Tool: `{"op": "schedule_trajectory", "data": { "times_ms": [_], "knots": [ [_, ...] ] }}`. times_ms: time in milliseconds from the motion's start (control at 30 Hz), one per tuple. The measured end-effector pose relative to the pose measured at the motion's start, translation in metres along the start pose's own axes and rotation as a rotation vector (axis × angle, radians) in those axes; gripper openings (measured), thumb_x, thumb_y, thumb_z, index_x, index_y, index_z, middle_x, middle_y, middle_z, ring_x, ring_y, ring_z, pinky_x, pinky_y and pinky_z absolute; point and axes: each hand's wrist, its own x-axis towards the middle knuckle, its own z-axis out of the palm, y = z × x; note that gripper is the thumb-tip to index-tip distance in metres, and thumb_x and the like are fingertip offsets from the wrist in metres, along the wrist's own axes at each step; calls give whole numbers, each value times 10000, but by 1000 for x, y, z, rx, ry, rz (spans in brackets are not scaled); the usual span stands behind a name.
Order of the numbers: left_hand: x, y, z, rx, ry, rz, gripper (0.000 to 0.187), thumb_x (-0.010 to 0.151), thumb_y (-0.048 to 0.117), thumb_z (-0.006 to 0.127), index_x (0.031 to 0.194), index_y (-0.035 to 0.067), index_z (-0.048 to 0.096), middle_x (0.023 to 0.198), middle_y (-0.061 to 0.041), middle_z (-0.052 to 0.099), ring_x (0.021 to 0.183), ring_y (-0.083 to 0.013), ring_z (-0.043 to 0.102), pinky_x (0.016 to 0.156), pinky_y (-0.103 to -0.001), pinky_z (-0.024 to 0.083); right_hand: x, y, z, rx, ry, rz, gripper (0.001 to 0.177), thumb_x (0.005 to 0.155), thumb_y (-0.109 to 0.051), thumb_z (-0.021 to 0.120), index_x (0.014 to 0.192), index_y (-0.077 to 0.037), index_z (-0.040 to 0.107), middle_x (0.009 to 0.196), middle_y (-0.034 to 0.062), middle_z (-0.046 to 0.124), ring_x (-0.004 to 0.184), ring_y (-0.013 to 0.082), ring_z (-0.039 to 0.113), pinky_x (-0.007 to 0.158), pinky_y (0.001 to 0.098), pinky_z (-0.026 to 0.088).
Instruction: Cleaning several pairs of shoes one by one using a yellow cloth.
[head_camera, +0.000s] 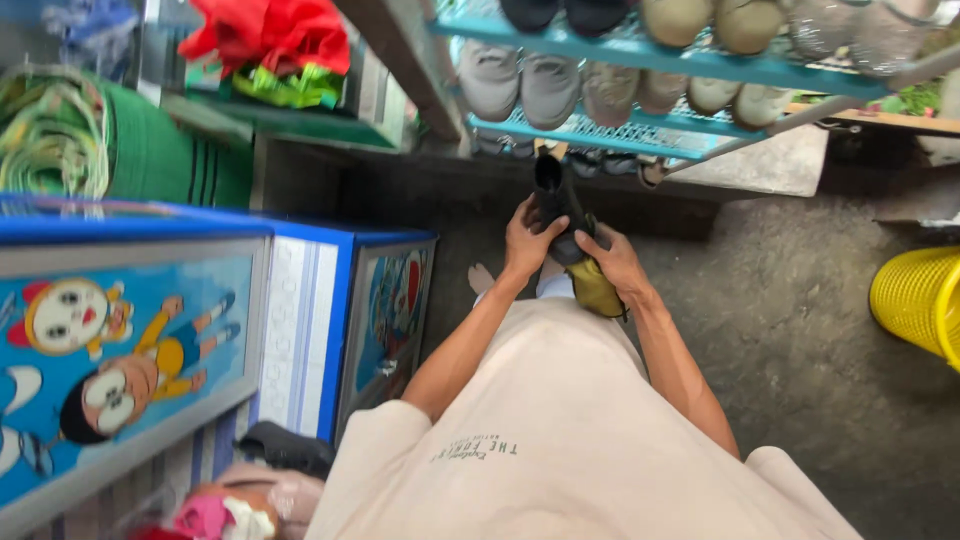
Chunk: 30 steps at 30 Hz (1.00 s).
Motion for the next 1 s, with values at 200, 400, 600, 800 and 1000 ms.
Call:
{"op": "schedule_trajectory", "data": {
  "times_ms": [200,400,600,800,1000],
  "knots": [
    [23,-35,13,221,142,-158,818,793,219,890,1428,-84,473,1170,-157,706,1012,-190,703,851,-322,603,10,39,-19,84,117,96,482,880,-289,807,1225,-15,609,1074,67,697,937,150,683,802,311,571],
    [29,-88,66,405,-138,-242,857,782,172,870,1523,41,460,1040,-119,729,905,-150,690,760,-294,579,21,59,-73,369,335,36,380,905,-212,785,1209,-26,654,1049,54,713,892,157,703,768,321,589],
    [81,-170,120,78,-164,-267,768,819,61,843,1516,46,523,981,-106,681,809,-158,661,648,-312,555,42,59,-136,372,458,-53,262,953,-177,745,1168,-38,691,1006,5,715,846,114,671,736,298,560],
    [148,-179,163,31,-54,-325,700,816,18,790,1471,54,544,1067,-96,682,853,-214,709,689,-352,634,44,64,-182,-76,641,-27,223,954,-237,750,1043,-35,718,861,26,693,771,111,602,711,320,512],
    [201,-225,184,-80,-30,-286,669,803,17,788,1414,71,522,1078,-151,700,881,-240,714,685,-369,635,20,102,-225,-284,667,190,236,870,-270,789,992,-71,755,814,45,709,753,128,608,711,363,513]
  ]
}}
